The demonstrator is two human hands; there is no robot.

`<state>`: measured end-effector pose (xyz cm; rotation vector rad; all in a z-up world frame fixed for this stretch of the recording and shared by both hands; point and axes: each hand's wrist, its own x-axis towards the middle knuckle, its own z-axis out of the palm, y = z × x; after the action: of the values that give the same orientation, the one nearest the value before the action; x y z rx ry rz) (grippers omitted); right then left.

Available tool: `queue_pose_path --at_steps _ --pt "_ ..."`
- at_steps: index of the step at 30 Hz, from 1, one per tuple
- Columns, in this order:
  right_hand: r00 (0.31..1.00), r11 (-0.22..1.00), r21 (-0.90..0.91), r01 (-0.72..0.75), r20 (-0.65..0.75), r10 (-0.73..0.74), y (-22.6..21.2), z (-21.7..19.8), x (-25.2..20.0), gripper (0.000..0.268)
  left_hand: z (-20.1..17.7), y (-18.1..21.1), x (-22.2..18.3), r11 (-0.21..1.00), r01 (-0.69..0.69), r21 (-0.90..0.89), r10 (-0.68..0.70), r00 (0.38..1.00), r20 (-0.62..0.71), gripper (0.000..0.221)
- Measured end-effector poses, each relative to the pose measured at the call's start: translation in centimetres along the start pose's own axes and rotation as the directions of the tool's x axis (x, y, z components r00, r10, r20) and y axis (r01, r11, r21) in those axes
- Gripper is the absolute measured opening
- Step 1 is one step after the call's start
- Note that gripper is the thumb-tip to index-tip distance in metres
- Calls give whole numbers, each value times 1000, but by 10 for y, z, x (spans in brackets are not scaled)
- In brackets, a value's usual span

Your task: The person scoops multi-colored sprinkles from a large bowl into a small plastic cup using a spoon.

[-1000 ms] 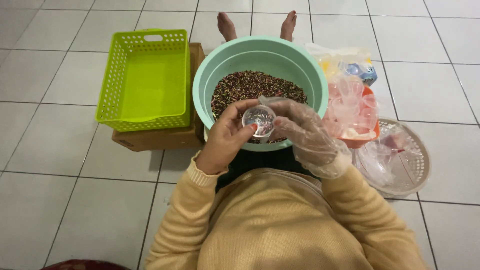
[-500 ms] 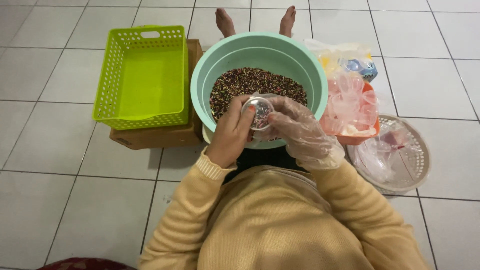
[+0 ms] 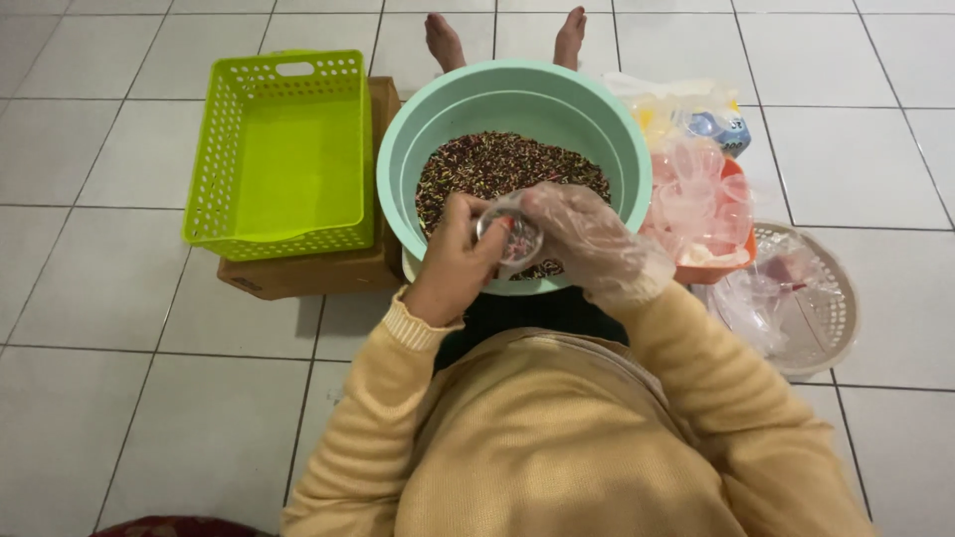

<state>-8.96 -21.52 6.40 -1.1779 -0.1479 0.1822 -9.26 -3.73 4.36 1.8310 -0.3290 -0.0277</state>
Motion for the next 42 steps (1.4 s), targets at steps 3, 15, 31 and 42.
queue_pose_path --at_steps 3,15,31,42 --pt "996 978 -208 -34 78 51 37 -40 30 31 4 10 -4 995 92 -48 -91 996 18 34" --pt "995 974 -203 -102 -14 101 9 -4 31 18 -8 12 3 998 28 -63 -23 997 71 37" --pt "794 973 -95 209 597 -112 -49 -16 -4 47 -154 16 61 955 213 -204 -268 917 -295 24" --pt "651 420 -528 738 720 -239 -42 -26 6 63 -280 -119 172 890 312 -333 -454 682 -574 24"
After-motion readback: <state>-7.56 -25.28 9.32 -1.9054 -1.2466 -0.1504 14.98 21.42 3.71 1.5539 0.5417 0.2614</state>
